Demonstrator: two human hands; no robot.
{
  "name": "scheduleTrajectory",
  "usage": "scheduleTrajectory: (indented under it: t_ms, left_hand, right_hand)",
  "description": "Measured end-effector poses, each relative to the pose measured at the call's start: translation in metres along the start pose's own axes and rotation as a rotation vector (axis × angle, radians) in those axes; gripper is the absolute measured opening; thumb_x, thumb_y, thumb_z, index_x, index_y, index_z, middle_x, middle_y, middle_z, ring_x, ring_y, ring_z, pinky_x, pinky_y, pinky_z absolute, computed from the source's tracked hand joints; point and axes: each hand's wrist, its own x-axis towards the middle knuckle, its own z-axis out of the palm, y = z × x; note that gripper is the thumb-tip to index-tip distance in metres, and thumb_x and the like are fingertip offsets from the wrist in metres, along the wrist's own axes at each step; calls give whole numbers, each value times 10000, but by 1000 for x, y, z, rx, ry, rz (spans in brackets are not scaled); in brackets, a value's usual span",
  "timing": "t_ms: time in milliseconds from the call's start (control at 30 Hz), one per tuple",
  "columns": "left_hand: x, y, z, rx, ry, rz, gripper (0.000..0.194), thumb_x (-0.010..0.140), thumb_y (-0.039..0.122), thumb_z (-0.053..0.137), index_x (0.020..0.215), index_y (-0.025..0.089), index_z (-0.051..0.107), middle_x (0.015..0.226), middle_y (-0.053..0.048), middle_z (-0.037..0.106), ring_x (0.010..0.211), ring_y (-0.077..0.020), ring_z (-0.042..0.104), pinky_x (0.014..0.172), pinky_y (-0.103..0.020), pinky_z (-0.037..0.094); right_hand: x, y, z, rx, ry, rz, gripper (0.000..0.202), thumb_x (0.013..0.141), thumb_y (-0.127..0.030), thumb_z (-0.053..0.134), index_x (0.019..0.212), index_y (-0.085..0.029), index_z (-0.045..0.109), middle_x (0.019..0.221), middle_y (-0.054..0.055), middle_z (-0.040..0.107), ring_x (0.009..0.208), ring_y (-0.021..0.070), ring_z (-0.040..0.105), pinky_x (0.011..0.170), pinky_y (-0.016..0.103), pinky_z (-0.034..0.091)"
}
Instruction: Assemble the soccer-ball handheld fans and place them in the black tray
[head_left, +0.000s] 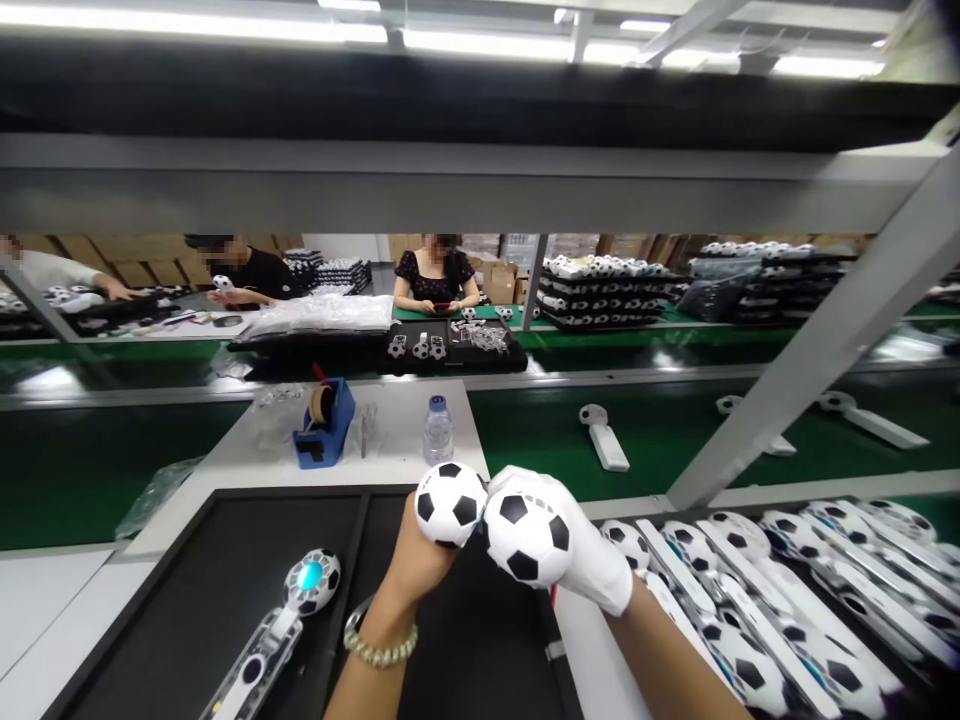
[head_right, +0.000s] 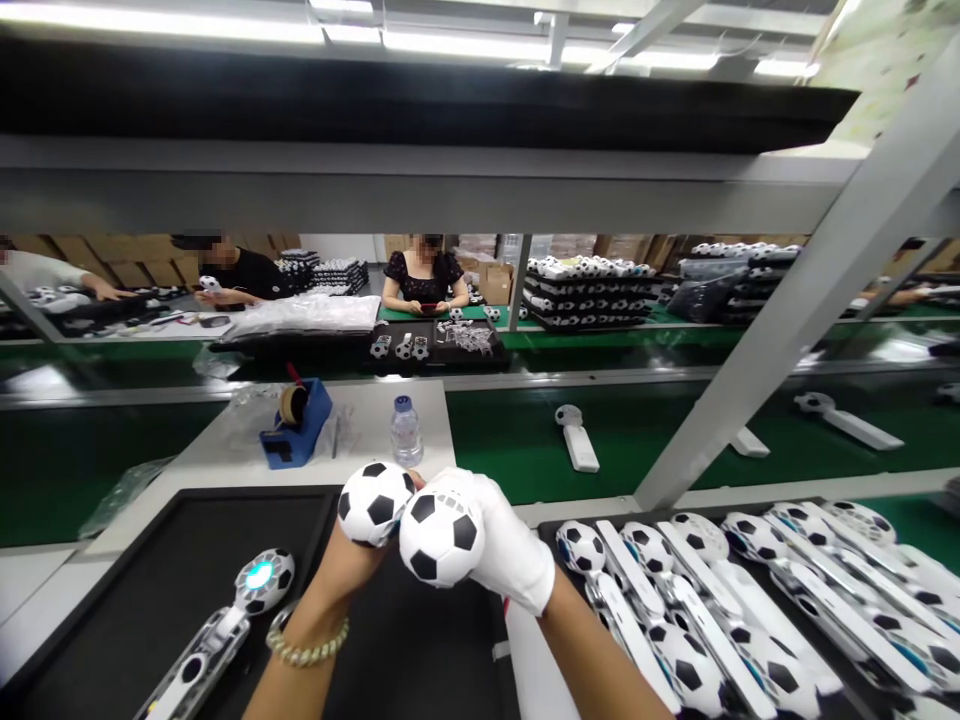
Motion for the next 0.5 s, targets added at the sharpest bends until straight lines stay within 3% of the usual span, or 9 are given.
scheduleTrajectory:
  t_ms: [67, 167, 333, 500]
  left_hand:
    - [0, 3, -3, 19, -18, 41, 298, 645, 55, 661, 920, 170, 651, 949, -69, 677, 921, -233, 611, 828, -331, 471]
    - [-1, 5, -2, -6, -22, 75, 309, 671, 59, 619, 956, 176, 631, 923, -64, 666, 898, -223, 610, 803, -322, 479]
    - [-4, 8, -1, -46, 9, 61, 317, 676, 62, 615, 976, 166, 633, 922, -69, 660, 862, -215, 610, 769, -304, 487]
    - [-4, 20, -2, -60, -36, 41, 303, 661, 83, 647, 955, 155, 649, 950, -91, 663, 870, -233, 613, 764, -315, 494]
  right_hand:
    - [-1, -2, 3, 53, 0, 56, 67, 681, -190, 661, 653, -172, 603, 731, 24, 620, 733, 163, 578, 746, 303, 482]
    - [2, 2, 3, 108, 51, 134, 267, 563, -188, 764, 776, -184, 604, 800, 23, 634, 762, 174, 599, 762, 312, 507]
    - [34, 36, -29, 341, 155, 483, 292, 765, -454, 578, 815, -169, 536, 766, 34, 608, 710, 155, 619, 751, 359, 539]
    - [80, 85, -69, -156, 311, 464, 268, 817, -365, 503, 977, -151, 510, 875, 110, 638, 790, 188, 627, 749, 347, 511]
